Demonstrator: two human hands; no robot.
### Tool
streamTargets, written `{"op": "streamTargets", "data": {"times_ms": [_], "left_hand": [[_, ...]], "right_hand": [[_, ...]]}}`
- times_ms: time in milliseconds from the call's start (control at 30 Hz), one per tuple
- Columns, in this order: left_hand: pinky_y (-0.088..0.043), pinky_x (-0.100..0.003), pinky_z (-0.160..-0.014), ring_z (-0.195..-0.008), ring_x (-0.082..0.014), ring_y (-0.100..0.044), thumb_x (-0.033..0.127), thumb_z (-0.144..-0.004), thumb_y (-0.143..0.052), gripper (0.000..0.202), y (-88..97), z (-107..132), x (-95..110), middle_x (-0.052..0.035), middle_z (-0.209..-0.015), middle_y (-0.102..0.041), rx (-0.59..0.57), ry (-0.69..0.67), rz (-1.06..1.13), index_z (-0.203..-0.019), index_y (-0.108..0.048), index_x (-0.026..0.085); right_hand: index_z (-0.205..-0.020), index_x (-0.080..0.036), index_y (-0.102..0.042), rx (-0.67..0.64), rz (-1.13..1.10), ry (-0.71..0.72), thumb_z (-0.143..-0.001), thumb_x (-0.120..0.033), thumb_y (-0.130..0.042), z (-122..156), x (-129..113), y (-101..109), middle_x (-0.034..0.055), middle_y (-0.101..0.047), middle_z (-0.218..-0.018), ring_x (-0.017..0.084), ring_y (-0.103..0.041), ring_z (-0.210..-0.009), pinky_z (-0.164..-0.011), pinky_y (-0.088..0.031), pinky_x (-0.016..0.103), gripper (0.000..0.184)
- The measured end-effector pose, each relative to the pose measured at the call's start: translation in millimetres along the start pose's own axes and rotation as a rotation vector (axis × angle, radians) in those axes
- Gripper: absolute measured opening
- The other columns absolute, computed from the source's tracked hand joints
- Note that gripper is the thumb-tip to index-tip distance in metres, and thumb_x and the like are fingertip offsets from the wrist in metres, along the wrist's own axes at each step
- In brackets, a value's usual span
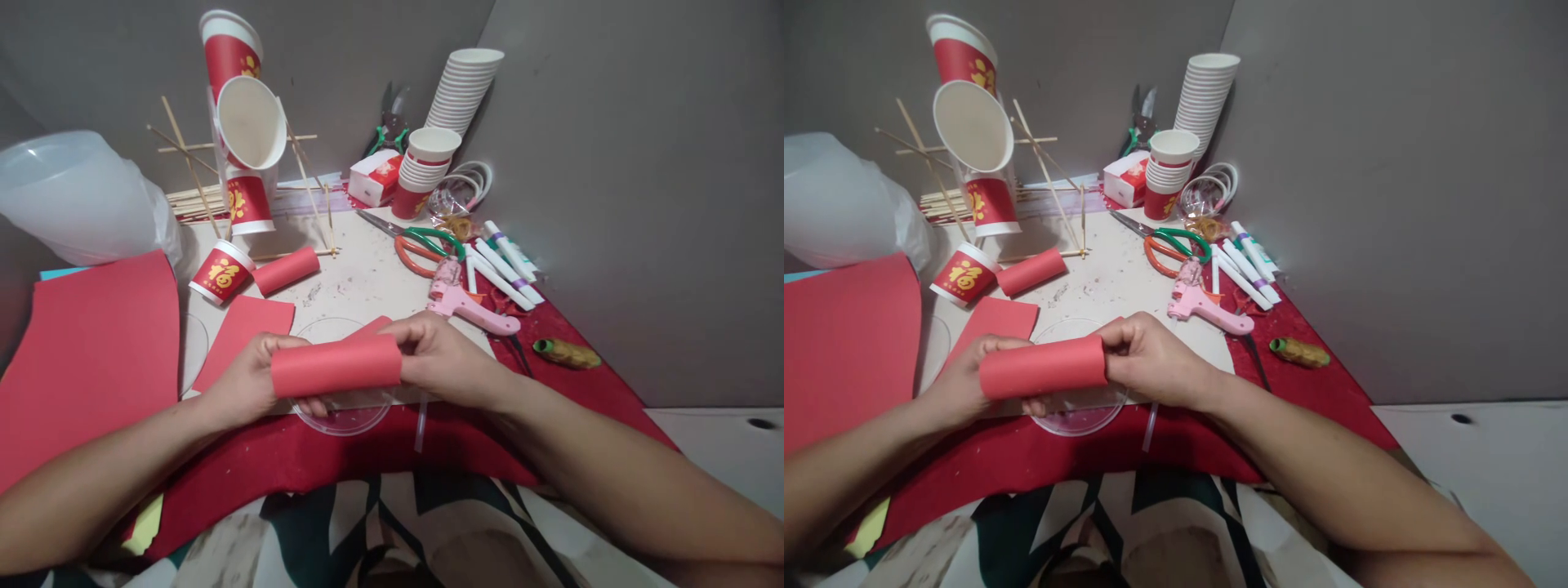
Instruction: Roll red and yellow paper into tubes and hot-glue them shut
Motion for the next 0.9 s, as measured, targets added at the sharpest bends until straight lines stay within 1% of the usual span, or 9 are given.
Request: {"op": "streamTargets", "data": {"times_ms": [67,167,333,500,567,667,733,800,900], "left_hand": [[-0.055,-0.025,-0.056,-0.056,-0.0163,-0.068,0.027,-0.076,-0.076,0.013,0.9,-2,0,-0.0062,-0.062,-0.073,0.011,-0.013,0.029,-0.075,-0.075,0.014],[-0.053,-0.024,-0.055,-0.053,-0.0144,-0.066,0.028,-0.077,-0.076,0.017,9.0,-5,4,-0.0042,-0.057,-0.070,0.058,-0.090,0.036,-0.067,-0.073,0.014],[-0.053,-0.022,-0.056,-0.051,-0.0119,-0.064,0.030,-0.083,-0.071,0.022,26.2,-5,15,-0.0037,-0.057,-0.070,0.167,-0.216,-0.031,-0.069,-0.073,0.013],[-0.052,-0.017,-0.048,-0.050,-0.0112,-0.066,0.027,-0.083,-0.070,0.017,44.6,-3,23,-0.0028,-0.061,-0.072,0.337,-0.232,0.126,-0.072,-0.070,0.013],[-0.054,-0.017,-0.050,-0.052,-0.0123,-0.068,0.025,-0.081,-0.071,0.012,40.3,-7,21,-0.0040,-0.065,-0.073,0.281,-0.193,0.175,-0.080,-0.072,0.013],[-0.058,-0.020,-0.057,-0.062,-0.0172,-0.073,0.028,-0.078,-0.075,0.022,20.7,-12,11,-0.0107,-0.073,-0.076,0.045,-0.079,0.195,-0.090,-0.074,0.010],[-0.059,-0.020,-0.060,-0.068,-0.0199,-0.075,0.030,-0.076,-0.076,0.028,12.1,-12,4,-0.0150,-0.080,-0.077,-0.066,-0.003,0.212,-0.091,-0.075,0.007],[-0.060,-0.021,-0.060,-0.068,-0.0208,-0.075,0.029,-0.075,-0.075,0.027,10.0,-11,-1,-0.0168,-0.081,-0.077,-0.101,0.049,0.229,-0.089,-0.077,0.006],[-0.060,-0.021,-0.060,-0.063,-0.0200,-0.074,0.026,-0.074,-0.073,0.022,7.1,-11,-4,-0.0151,-0.070,-0.076,-0.114,0.089,0.219,-0.083,-0.078,0.007]], "right_hand": [[-0.057,-0.016,-0.071,0.038,0.021,0.015,-0.062,-0.012,-0.063,1,-4,3,-0.0022,-0.063,-0.056,0.012,-0.059,-0.061,-0.062,-0.049,0.022,0.010],[-0.053,-0.017,-0.068,0.127,0.040,0.046,-0.059,-0.010,-0.064,3,-13,14,-0.0033,-0.060,-0.052,0.010,-0.053,-0.053,-0.056,-0.047,0.022,0.010],[-0.051,-0.016,-0.064,0.223,0.019,0.028,-0.055,-0.009,-0.061,2,-9,33,-0.0051,-0.054,-0.045,0.005,-0.042,-0.042,-0.043,-0.034,0.018,0.009],[-0.045,-0.017,-0.054,0.291,0.008,0.094,-0.058,-0.012,-0.058,-1,-7,51,-0.0059,-0.046,-0.039,0.003,-0.034,-0.038,-0.039,-0.024,0.019,0.015],[-0.047,-0.017,-0.054,0.279,-0.011,0.099,-0.059,-0.012,-0.059,-3,-5,52,-0.0061,-0.045,-0.038,0.003,-0.033,-0.038,-0.039,-0.023,0.019,0.014],[-0.050,-0.016,-0.056,0.242,-0.012,0.056,-0.058,-0.011,-0.059,-4,0,46,-0.0061,-0.045,-0.040,0.003,-0.032,-0.039,-0.040,-0.023,0.019,0.010],[-0.049,-0.016,-0.056,0.231,-0.014,0.030,-0.057,-0.012,-0.059,-3,2,43,-0.0062,-0.046,-0.041,0.003,-0.033,-0.039,-0.041,-0.023,0.018,0.011],[-0.047,-0.016,-0.055,0.230,-0.028,0.000,-0.056,-0.012,-0.061,-2,2,39,-0.0059,-0.048,-0.041,0.003,-0.034,-0.039,-0.040,-0.024,0.018,0.012],[-0.048,-0.017,-0.061,0.195,-0.036,-0.031,-0.054,-0.010,-0.064,-1,0,29,-0.0065,-0.050,-0.041,0.004,-0.036,-0.040,-0.041,-0.030,0.017,0.010]]}}
Point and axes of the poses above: each hand's wrist, its own z-axis away from the middle knuckle, its own y-axis out of the back of the hand, x = y × z, the point moved 9 cm from there along -z, towards the middle knuckle
